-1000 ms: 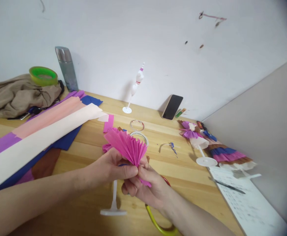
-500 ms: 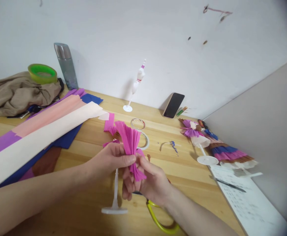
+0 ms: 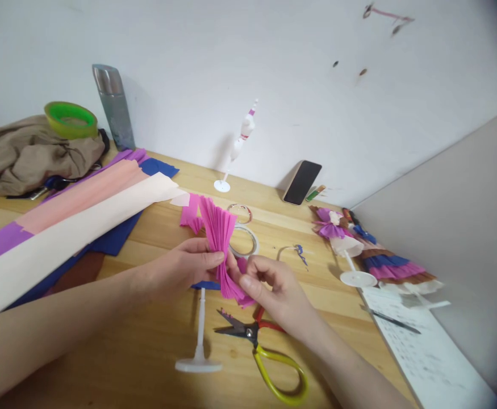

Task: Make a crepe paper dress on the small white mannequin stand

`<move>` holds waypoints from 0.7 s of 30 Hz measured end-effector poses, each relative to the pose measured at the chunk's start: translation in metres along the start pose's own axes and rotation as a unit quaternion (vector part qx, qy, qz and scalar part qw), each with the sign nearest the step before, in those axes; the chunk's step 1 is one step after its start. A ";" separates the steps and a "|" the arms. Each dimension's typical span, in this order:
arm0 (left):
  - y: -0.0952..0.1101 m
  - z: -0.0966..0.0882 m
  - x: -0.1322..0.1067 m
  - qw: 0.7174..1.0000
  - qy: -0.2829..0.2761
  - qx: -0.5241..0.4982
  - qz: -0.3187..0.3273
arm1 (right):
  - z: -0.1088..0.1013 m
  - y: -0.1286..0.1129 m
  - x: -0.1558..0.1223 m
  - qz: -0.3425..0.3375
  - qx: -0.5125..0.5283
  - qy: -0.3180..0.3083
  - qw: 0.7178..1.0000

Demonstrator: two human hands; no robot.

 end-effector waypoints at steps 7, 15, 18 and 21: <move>-0.015 0.003 0.000 0.996 -0.037 -0.071 -0.044 | -0.004 -0.001 -0.014 0.005 -0.236 -0.156 0.959; -0.019 0.007 -0.002 0.996 0.037 0.072 -0.032 | -0.010 0.011 -0.046 0.071 -0.425 -0.196 0.881; -0.015 0.011 -0.006 0.982 0.102 0.161 -0.008 | -0.013 0.014 -0.057 0.081 -0.408 -0.206 0.886; -0.011 0.016 -0.014 0.961 0.146 0.235 0.003 | -0.013 0.016 -0.066 0.092 -0.387 -0.225 0.890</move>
Point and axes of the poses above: each hand's wrist, its own x-axis towards the middle knuckle, its own z-axis out of the palm, y = z × x, the point moved 2 cm from there along x, towards the middle knuckle, and after that the axes turned 3 degrees about x, right-handed, at the moved point
